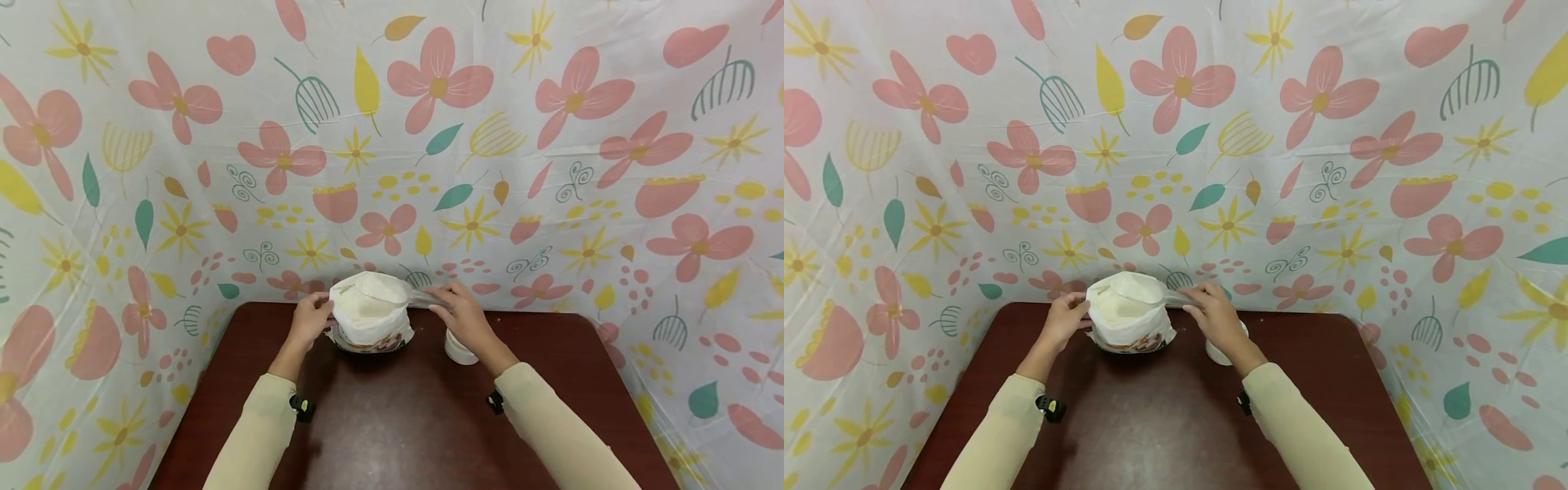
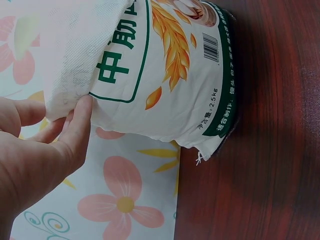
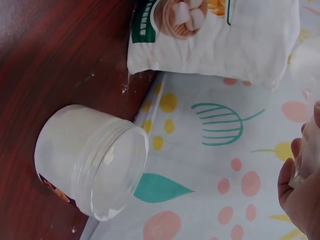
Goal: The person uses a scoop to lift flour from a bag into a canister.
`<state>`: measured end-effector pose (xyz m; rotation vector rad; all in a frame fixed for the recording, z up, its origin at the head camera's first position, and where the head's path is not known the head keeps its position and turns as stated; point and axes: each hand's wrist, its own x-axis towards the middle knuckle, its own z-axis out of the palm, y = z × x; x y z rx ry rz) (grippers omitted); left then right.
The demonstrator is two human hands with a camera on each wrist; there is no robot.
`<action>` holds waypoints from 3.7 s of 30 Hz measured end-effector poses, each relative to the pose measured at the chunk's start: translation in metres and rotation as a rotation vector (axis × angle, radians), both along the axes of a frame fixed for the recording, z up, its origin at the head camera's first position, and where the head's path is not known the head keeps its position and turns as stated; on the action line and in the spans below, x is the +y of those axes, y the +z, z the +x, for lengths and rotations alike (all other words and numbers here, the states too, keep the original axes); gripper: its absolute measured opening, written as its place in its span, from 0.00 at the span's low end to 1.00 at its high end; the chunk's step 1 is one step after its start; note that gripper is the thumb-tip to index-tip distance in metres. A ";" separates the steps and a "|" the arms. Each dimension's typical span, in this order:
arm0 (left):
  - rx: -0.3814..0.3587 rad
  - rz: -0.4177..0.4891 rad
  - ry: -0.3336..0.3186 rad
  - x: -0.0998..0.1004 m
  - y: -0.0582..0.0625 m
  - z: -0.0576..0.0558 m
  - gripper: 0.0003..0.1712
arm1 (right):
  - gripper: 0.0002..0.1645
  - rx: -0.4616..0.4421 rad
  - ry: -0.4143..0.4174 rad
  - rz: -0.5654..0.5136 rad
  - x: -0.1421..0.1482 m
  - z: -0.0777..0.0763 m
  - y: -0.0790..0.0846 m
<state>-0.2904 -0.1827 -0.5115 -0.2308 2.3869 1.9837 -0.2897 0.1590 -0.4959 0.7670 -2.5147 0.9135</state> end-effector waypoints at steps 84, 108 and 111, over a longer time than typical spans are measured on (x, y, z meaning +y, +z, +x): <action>0.004 -0.004 -0.007 0.001 0.000 0.001 0.21 | 0.18 0.018 -0.113 0.478 0.183 0.036 -0.008; 0.000 -0.021 -0.011 0.002 0.000 0.000 0.21 | 0.13 0.082 -0.040 0.733 0.147 0.001 0.013; -0.001 -0.025 -0.009 0.001 0.000 0.000 0.21 | 0.10 0.116 -0.030 0.759 0.143 -0.002 0.016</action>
